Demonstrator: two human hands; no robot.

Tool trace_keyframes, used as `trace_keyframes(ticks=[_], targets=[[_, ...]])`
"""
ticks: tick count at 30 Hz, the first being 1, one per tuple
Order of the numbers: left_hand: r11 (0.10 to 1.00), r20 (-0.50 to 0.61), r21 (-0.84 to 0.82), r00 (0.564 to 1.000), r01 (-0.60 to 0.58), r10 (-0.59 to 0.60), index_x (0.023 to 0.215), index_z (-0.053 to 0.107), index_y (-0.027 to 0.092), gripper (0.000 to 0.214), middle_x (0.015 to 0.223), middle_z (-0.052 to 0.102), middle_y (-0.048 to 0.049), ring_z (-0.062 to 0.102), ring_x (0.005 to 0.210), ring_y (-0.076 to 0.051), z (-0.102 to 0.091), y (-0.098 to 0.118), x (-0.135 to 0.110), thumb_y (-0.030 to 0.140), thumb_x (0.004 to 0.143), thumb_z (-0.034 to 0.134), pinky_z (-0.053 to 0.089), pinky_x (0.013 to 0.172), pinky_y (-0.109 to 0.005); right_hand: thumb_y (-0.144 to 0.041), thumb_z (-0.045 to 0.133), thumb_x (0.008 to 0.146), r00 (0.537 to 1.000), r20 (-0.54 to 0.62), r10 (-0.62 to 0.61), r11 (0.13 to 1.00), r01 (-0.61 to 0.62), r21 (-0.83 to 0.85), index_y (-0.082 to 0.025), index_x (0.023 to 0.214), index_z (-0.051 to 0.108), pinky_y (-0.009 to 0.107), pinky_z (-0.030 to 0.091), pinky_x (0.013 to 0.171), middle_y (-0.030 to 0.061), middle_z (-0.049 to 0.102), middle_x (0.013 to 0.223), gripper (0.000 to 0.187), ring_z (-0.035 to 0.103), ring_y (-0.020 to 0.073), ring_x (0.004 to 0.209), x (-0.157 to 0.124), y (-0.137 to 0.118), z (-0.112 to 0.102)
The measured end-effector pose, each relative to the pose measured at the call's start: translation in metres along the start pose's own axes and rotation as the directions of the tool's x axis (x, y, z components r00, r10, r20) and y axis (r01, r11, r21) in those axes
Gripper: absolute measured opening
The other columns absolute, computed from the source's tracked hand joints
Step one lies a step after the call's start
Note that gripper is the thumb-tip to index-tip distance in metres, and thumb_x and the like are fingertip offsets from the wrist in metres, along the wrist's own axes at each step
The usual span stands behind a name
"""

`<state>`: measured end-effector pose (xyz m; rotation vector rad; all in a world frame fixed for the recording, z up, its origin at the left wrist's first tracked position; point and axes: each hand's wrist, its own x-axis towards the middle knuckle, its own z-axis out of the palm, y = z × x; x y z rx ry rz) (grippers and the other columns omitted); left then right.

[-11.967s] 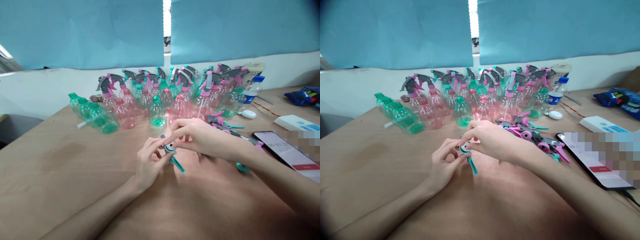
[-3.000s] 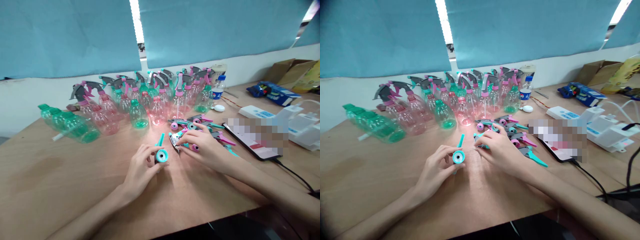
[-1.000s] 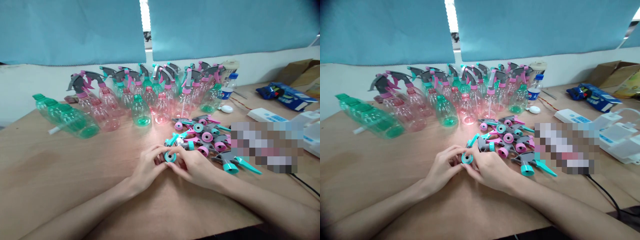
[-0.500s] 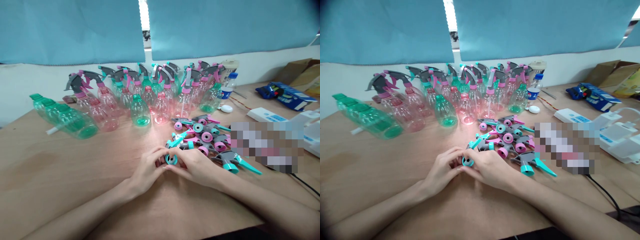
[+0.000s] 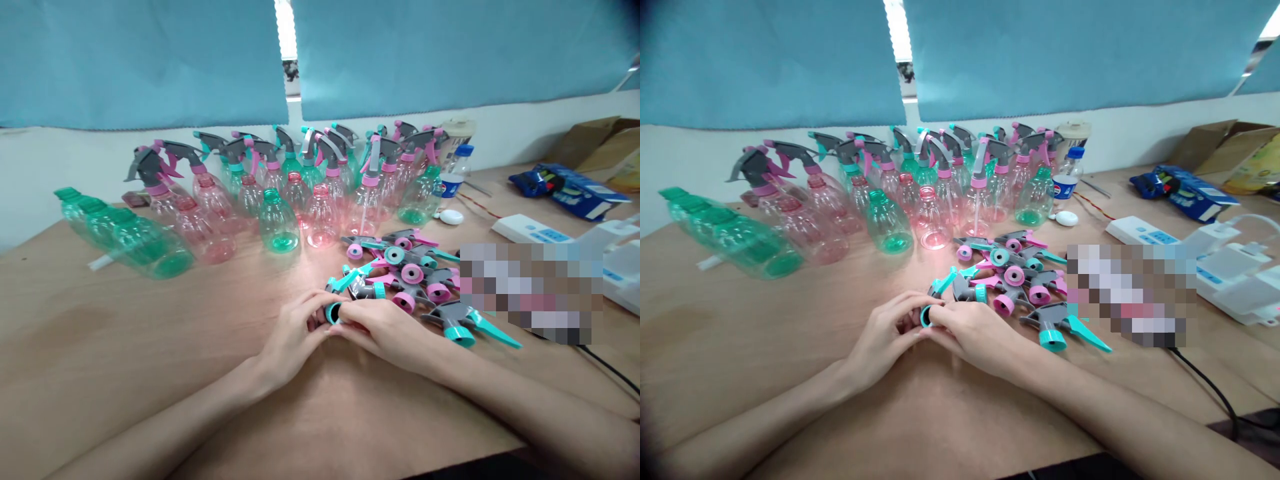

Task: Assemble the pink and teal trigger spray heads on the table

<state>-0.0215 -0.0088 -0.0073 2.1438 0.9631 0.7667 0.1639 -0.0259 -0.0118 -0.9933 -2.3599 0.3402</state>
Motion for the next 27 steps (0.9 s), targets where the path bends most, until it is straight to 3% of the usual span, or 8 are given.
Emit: trace_keyframes(ticks=[9,15,21,27], targets=[[0.997,-0.055,-0.057,0.997,0.052,-0.055,0.107,0.064,0.022,0.026,0.088,0.062,-0.0023,0.050,0.063,-0.011,0.001,-0.003,0.000,0.023,0.081,0.064,0.042,0.053,-0.021,-0.026,0.049,0.091,0.987,-0.028,0.159,0.962,-0.148,0.231,-0.019,0.082,0.044,0.021,0.038,0.050,-0.0029,0.055,0.067,0.012,0.051,0.0094,0.054,-0.002,-0.006,-0.003],[0.999,-0.062,-0.032,0.998,0.020,-0.022,0.104,0.064,0.022,0.023,0.087,0.061,-0.0010,0.049,0.060,-0.010,0.001,-0.002,-0.001,0.023,0.081,0.065,0.042,0.053,-0.020,-0.033,0.055,0.087,0.966,0.032,0.255,0.890,-0.248,0.383,-0.020,0.079,0.041,0.020,0.037,0.050,-0.0038,0.052,0.069,0.021,0.048,0.0087,0.055,-0.001,-0.004,-0.006],[0.993,-0.080,0.073,0.992,-0.091,0.097,0.107,0.061,0.024,0.027,0.086,0.057,0.0009,0.053,0.064,-0.009,0.004,0.000,-0.005,0.014,0.082,0.062,0.044,0.054,-0.018,-0.044,0.057,0.084,0.925,-0.047,0.376,0.886,-0.344,0.313,-0.019,0.062,0.041,0.020,0.030,0.047,-0.0052,0.045,0.055,0.037,0.041,0.0083,0.049,0.002,-0.009,-0.010],[0.992,-0.108,0.095,0.990,-0.079,0.089,0.101,0.062,0.022,0.023,0.082,0.055,0.0015,0.051,0.061,-0.008,0.004,0.000,-0.005,0.013,0.080,0.063,0.045,0.055,-0.018,-0.031,0.052,0.087,0.926,-0.009,0.379,0.880,-0.357,0.315,-0.018,0.064,0.049,0.021,0.032,0.049,-0.0039,0.052,0.056,0.026,0.046,0.0089,0.050,0.002,-0.012,-0.010]])
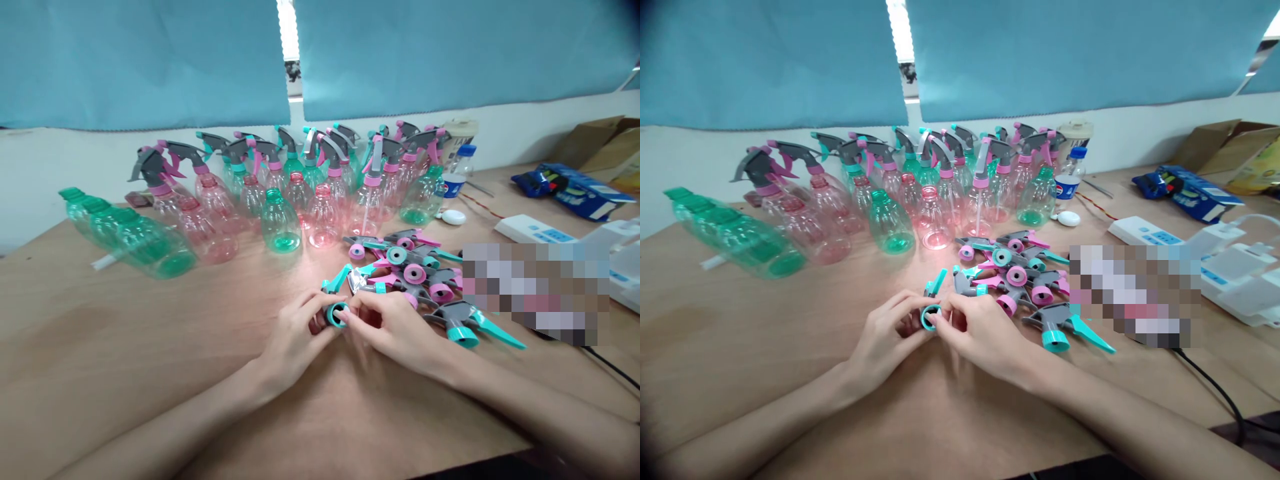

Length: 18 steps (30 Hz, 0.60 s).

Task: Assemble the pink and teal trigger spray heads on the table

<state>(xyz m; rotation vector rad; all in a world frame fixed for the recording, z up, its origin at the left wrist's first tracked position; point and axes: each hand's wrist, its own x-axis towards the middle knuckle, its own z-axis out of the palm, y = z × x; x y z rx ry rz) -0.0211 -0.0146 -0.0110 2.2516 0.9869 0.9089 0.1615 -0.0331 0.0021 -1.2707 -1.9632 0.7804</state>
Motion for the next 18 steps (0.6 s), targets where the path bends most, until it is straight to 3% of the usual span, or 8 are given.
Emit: trace_keyframes(ticks=[4,9,13,18], targets=[[1.000,0.004,-0.011,1.000,0.022,-0.022,0.101,0.062,0.022,0.021,0.084,0.056,0.0009,0.052,0.064,-0.009,-0.001,0.000,0.001,0.016,0.081,0.063,0.045,0.056,-0.019,-0.028,0.047,0.089,0.998,0.057,0.022,0.999,-0.024,0.048,-0.018,0.067,0.049,0.021,0.033,0.051,-0.0039,0.052,0.059,0.024,0.046,0.0086,0.053,0.000,0.001,-0.002],[0.998,0.001,-0.025,0.998,0.065,-0.065,0.105,0.062,0.021,0.024,0.087,0.058,0.0003,0.052,0.065,-0.009,-0.001,-0.001,0.002,0.016,0.082,0.063,0.044,0.056,-0.019,-0.028,0.048,0.089,1.000,0.017,0.005,0.997,-0.006,0.080,-0.018,0.062,0.042,0.021,0.029,0.049,-0.0051,0.045,0.058,0.029,0.040,0.0080,0.052,0.001,0.003,-0.007],[0.997,0.015,-0.034,0.998,0.067,-0.067,0.105,0.062,0.022,0.025,0.084,0.058,0.0007,0.051,0.064,-0.009,-0.002,-0.002,0.002,0.015,0.081,0.065,0.043,0.054,-0.019,-0.033,0.042,0.095,0.992,0.112,-0.065,0.987,0.048,0.153,-0.018,0.070,0.049,0.021,0.034,0.054,-0.0048,0.050,0.060,0.030,0.045,0.0081,0.055,0.002,0.002,-0.011],[0.998,0.038,-0.056,0.998,0.043,-0.041,0.106,0.063,0.021,0.026,0.082,0.058,0.0011,0.050,0.063,-0.009,-0.001,-0.001,0.001,0.014,0.081,0.064,0.043,0.053,-0.017,-0.031,0.044,0.094,0.989,0.123,-0.077,0.996,0.073,0.042,-0.017,0.070,0.051,0.021,0.033,0.056,-0.0047,0.051,0.065,0.029,0.045,0.0076,0.057,0.002,0.004,-0.010]])
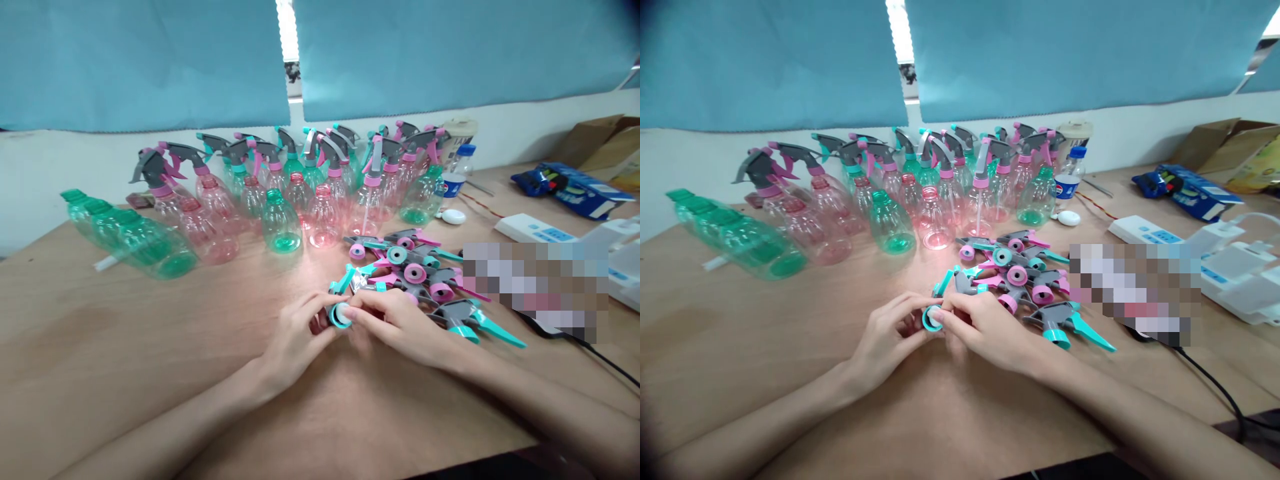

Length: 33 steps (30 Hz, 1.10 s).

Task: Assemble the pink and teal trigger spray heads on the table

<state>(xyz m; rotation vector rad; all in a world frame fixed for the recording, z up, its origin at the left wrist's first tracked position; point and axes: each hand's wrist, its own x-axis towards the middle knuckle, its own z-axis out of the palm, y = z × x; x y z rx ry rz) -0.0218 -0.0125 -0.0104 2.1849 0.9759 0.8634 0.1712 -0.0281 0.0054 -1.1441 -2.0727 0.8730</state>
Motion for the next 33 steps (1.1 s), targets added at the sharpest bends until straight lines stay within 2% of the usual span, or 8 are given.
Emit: trace_keyframes(ticks=[7,10,14,18,22,28,33], targets=[[0.999,-0.012,0.006,0.999,-0.032,0.032,0.106,0.063,0.021,0.028,0.080,0.056,0.0014,0.050,0.063,-0.008,0.0009,-0.0002,-0.0012,0.012,0.079,0.064,0.043,0.052,-0.017,-0.034,0.049,0.092,0.999,-0.047,0.023,0.999,-0.024,-0.039,-0.018,0.057,0.032,0.022,0.024,0.048,-0.0072,0.035,0.054,0.042,0.032,0.0061,0.049,0.0013,0.0070,0.0035],[0.999,-0.013,0.016,0.999,-0.035,0.035,0.105,0.063,0.021,0.029,0.080,0.055,0.0017,0.051,0.062,-0.008,0.0010,-0.0006,-0.0012,0.010,0.078,0.065,0.043,0.052,-0.017,-0.033,0.053,0.090,0.995,-0.098,0.000,1.000,0.001,0.001,-0.018,0.060,0.037,0.020,0.026,0.048,-0.0068,0.039,0.056,0.037,0.035,0.0065,0.050,0.0023,0.0079,0.0030],[0.999,-0.006,0.029,1.000,-0.027,0.028,0.106,0.062,0.023,0.031,0.081,0.056,0.0019,0.052,0.063,-0.008,0.0007,-0.0002,-0.0009,0.010,0.077,0.066,0.044,0.053,-0.017,-0.029,0.056,0.087,0.980,-0.188,-0.066,0.998,0.069,0.008,-0.018,0.076,0.050,0.019,0.030,0.048,-0.0055,0.047,0.061,0.017,0.040,0.0074,0.052,0.0007,0.0049,0.0002],[0.999,-0.003,0.037,0.999,-0.040,0.040,0.108,0.061,0.022,0.030,0.084,0.057,0.0011,0.052,0.064,-0.009,-0.0001,0.0012,-0.0009,0.015,0.080,0.066,0.045,0.054,-0.017,-0.021,0.056,0.085,0.963,-0.165,-0.214,0.967,0.186,-0.172,-0.018,0.084,0.057,0.020,0.030,0.049,-0.0068,0.045,0.056,0.004,0.041,0.0069,0.049,-0.0032,0.0026,-0.0008],[0.996,-0.016,0.070,0.998,-0.057,0.059,0.111,0.060,0.021,0.032,0.088,0.057,0.0002,0.052,0.064,-0.008,0.0000,0.0014,-0.0022,0.013,0.081,0.064,0.047,0.056,-0.018,-0.015,0.054,0.082,0.938,-0.159,-0.308,0.922,0.253,-0.294,-0.016,0.088,0.058,0.020,0.030,0.049,-0.0068,0.047,0.055,0.008,0.042,0.0066,0.048,-0.0049,0.0044,0.0015],[0.986,-0.015,0.125,0.993,-0.110,0.113,0.115,0.058,0.022,0.035,0.096,0.057,-0.0014,0.053,0.064,-0.008,0.0007,-0.0007,-0.0045,0.012,0.082,0.064,0.050,0.060,-0.019,-0.014,0.053,0.080,0.946,-0.135,-0.296,0.918,0.242,-0.316,-0.017,0.089,0.057,0.020,0.030,0.050,-0.0071,0.049,0.056,0.011,0.044,0.0070,0.048,-0.0044,0.0042,0.0008],[0.981,-0.010,0.163,0.994,-0.103,0.106,0.118,0.057,0.023,0.032,0.096,0.057,-0.0021,0.051,0.060,-0.008,0.0008,-0.0011,-0.0053,0.018,0.087,0.058,0.050,0.060,-0.022,-0.015,0.054,0.079,0.963,-0.089,-0.253,0.917,0.210,-0.340,-0.017,0.092,0.056,0.020,0.030,0.050,-0.0072,0.051,0.057,0.014,0.046,0.0075,0.048,-0.0043,0.0036,-0.0017]])
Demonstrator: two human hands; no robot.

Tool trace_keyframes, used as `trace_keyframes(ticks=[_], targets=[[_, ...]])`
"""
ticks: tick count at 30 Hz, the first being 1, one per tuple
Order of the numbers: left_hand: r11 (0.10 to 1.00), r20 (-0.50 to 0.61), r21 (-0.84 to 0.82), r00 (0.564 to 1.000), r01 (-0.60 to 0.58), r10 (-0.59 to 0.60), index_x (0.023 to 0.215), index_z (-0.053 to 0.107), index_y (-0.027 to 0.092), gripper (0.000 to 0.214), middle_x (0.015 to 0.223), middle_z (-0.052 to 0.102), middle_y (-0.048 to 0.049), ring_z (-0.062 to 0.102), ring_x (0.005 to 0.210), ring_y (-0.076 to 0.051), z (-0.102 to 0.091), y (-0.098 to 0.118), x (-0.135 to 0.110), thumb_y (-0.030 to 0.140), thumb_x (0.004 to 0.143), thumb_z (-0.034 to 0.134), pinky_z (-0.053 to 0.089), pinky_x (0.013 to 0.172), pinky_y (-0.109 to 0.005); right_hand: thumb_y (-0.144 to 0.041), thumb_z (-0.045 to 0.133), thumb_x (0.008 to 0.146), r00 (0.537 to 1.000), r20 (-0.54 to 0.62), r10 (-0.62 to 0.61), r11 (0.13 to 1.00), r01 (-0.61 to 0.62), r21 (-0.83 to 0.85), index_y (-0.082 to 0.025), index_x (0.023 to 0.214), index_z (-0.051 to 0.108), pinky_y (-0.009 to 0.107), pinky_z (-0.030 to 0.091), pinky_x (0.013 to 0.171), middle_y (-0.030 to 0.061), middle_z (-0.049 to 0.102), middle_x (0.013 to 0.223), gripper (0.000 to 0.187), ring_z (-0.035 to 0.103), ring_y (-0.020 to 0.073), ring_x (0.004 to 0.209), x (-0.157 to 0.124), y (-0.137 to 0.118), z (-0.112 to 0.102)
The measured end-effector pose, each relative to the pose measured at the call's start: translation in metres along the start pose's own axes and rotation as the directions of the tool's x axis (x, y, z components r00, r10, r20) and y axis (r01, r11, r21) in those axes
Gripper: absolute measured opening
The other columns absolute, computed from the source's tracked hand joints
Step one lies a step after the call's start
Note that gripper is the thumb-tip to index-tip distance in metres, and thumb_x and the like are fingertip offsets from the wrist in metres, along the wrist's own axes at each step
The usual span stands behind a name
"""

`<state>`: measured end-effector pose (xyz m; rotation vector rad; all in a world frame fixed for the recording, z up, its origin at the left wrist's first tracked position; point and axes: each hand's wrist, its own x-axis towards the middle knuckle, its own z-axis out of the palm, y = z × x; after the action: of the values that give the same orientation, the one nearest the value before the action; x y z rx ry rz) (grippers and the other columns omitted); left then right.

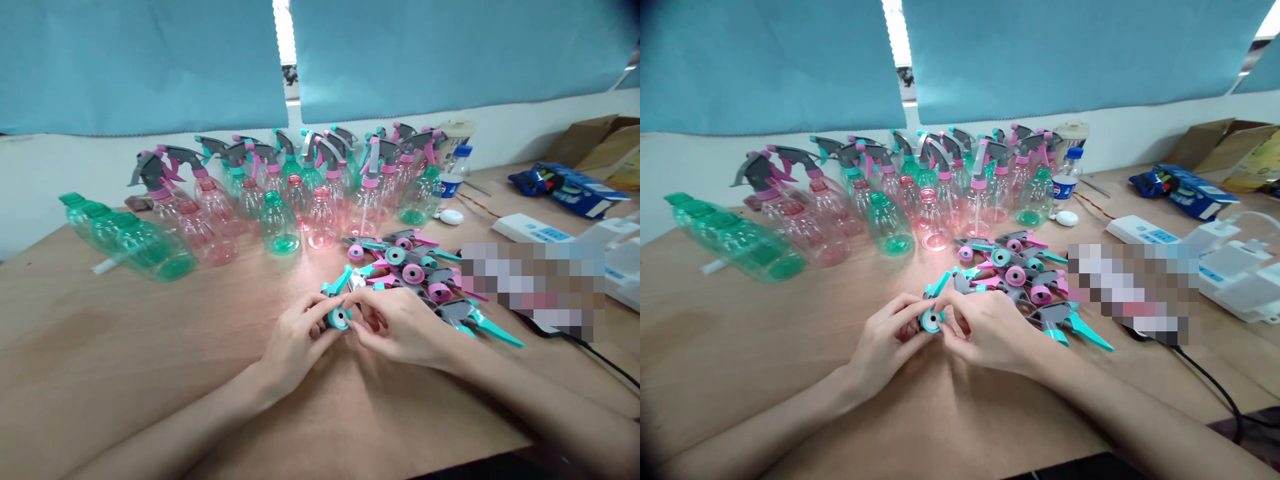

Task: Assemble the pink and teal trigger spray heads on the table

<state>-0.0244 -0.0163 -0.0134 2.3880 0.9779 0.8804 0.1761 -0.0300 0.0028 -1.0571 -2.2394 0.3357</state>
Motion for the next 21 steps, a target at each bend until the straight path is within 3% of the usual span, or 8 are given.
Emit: trace_keyframes(ticks=[6,13,21], targets=[[1.000,0.004,0.011,1.000,-0.012,0.012,0.120,0.056,0.025,0.034,0.096,0.056,-0.0021,0.052,0.064,-0.010,0.0008,-0.0014,0.0001,0.017,0.087,0.057,0.050,0.060,-0.022,-0.016,0.054,0.079,1.000,0.021,0.018,0.999,-0.017,-0.029,-0.018,0.094,0.056,0.020,0.031,0.049,-0.0070,0.054,0.056,0.015,0.048,0.0082,0.048,0.0004,0.0010,0.0018],[1.000,0.012,0.011,1.000,-0.014,0.014,0.118,0.057,0.023,0.033,0.097,0.056,-0.0027,0.053,0.067,-0.010,0.0009,-0.0016,0.0007,0.013,0.087,0.056,0.051,0.063,-0.024,-0.019,0.055,0.080,0.999,-0.036,0.015,0.997,-0.018,-0.074,-0.019,0.085,0.056,0.020,0.028,0.047,-0.0073,0.052,0.053,0.005,0.045,0.0078,0.046,0.0020,-0.0020,0.0035],[1.000,0.026,-0.003,1.000,0.017,-0.017,0.117,0.058,0.024,0.034,0.097,0.057,-0.0027,0.052,0.066,-0.010,0.0005,-0.0011,0.0018,0.011,0.085,0.057,0.050,0.062,-0.024,-0.021,0.055,0.081,0.999,-0.045,0.012,0.993,-0.017,-0.116,-0.019,0.089,0.061,0.022,0.027,0.047,-0.0059,0.056,0.054,0.010,0.047,0.0086,0.046,0.0033,-0.0015,0.0046]])
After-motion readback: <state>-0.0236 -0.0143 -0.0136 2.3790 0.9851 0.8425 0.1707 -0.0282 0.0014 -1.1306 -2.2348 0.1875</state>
